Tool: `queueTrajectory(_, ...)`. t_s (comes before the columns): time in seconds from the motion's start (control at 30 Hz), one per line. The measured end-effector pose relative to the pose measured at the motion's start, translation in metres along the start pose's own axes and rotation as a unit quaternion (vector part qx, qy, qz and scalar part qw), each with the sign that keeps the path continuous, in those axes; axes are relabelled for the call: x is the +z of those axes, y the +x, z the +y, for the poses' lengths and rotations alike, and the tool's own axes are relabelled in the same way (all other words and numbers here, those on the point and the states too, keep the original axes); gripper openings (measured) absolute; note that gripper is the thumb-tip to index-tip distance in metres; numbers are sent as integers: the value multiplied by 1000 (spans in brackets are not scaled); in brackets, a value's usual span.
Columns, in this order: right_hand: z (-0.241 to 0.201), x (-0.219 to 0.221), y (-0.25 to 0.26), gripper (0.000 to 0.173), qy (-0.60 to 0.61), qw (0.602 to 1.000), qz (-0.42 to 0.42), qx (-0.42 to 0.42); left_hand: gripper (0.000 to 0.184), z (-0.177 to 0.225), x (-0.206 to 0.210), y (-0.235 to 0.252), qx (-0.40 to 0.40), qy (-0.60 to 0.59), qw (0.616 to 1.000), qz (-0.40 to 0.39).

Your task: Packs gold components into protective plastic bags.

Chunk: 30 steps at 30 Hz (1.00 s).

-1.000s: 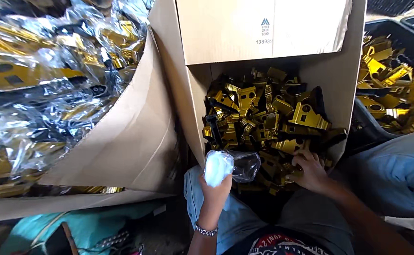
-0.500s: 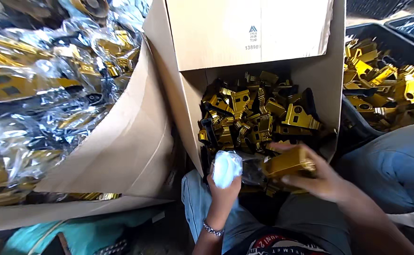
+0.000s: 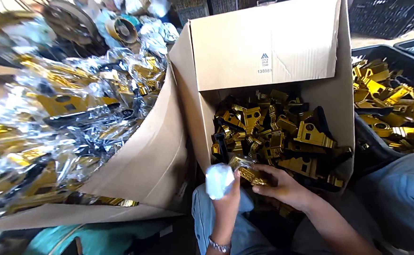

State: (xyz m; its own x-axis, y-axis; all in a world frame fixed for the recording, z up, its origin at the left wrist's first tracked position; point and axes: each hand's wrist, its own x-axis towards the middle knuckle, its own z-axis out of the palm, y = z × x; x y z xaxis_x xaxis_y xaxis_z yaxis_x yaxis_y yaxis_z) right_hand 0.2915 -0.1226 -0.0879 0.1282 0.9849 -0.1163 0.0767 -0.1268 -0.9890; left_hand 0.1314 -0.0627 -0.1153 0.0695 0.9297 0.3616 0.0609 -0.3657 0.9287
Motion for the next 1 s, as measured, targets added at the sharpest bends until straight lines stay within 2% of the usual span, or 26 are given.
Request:
queueTrajectory(0.03,4,1,1,62,-26,997,45,-48,53,6,-1,-7,0,1,999,-32)
queueTrajectory(0.1,10,2,7,45,-120,973,129,-151,38,17,1,-26,24,-37,988,-150)
queueTrajectory(0.17,0,-9,5,38,-232,947,123,-184,30,21,3,-31,-5,-131,971,-199)
queueTrajectory(0.23,-36,-35,-5,36,-361,928,10,-91,34,20,-11,-16,-89,-197,962,-164)
queueTrajectory(0.3,-73,-54,-5,30,-454,879,-141,43,43,14,-35,1,-185,-212,953,-114)
queueTrajectory(0.33,-88,-58,-3,28,-489,851,-184,55,43,14,-43,5,-207,-193,955,-91)
queueTrajectory(0.37,-100,-59,-2,26,-505,842,-187,12,45,15,-48,6,-201,-156,964,-80)
queueTrajectory(0.4,-106,-60,-3,22,-493,854,-132,-101,50,15,-48,4,-177,-116,974,-77)
queueTrajectory(0.43,-105,-58,4,19,-434,862,-31,-260,56,12,-45,-1,-143,-96,982,-73)
queueTrajectory(0.47,-106,-51,16,22,-329,869,45,-366,63,7,-40,-6,-117,-91,987,-66)
queueTrajectory(0.5,-109,-41,26,30,-209,888,65,-406,67,4,-35,-9,-103,-95,988,-57)
queueTrajectory(0.53,-108,-32,30,42,-123,908,46,-399,69,2,-30,-11,-97,-96,989,-50)
queueTrajectory(0.57,-101,-21,30,53,-94,924,16,-369,67,3,-28,-11,-97,-79,991,-48)
queueTrajectory(0.6,-87,-11,28,61,-114,938,-17,-328,64,7,-25,-12,-102,-48,992,-51)
queueTrajectory(0.63,-71,-1,25,60,-155,948,-55,-273,59,12,-24,-12,-103,-14,993,-61)
queueTrajectory(0.67,-54,6,22,50,-183,953,-85,-225,54,16,-22,-14,-97,23,992,-74)
queueTrajectory(0.7,-36,12,21,32,-186,957,-78,-210,54,19,-20,-14,-83,47,992,-78)
queueTrajectory(0.73,-21,13,21,22,-170,963,-59,-202,56,18,-18,-14,-67,49,994,-76)
queueTrajectory(0.77,-13,10,20,19,-139,972,-45,-185,60,18,-15,-14,-64,21,995,-75)
queueTrajectory(0.8,-9,5,17,18,-98,983,-47,-151,66,17,-12,-15,-84,-27,993,-79)
queueTrajectory(0.87,-8,-5,10,13,-1,995,-67,-71,71,26,-15,-18,-187,-123,969,-110)
queueTrajectory(0.93,-8,-9,5,8,49,995,-72,-44,53,35,-17,-16,-264,-187,936,-142)
queueTrajectory(1.0,-2,-8,-2,8,72,994,-70,-45,34,37,-17,-11,-301,-225,911,-171)
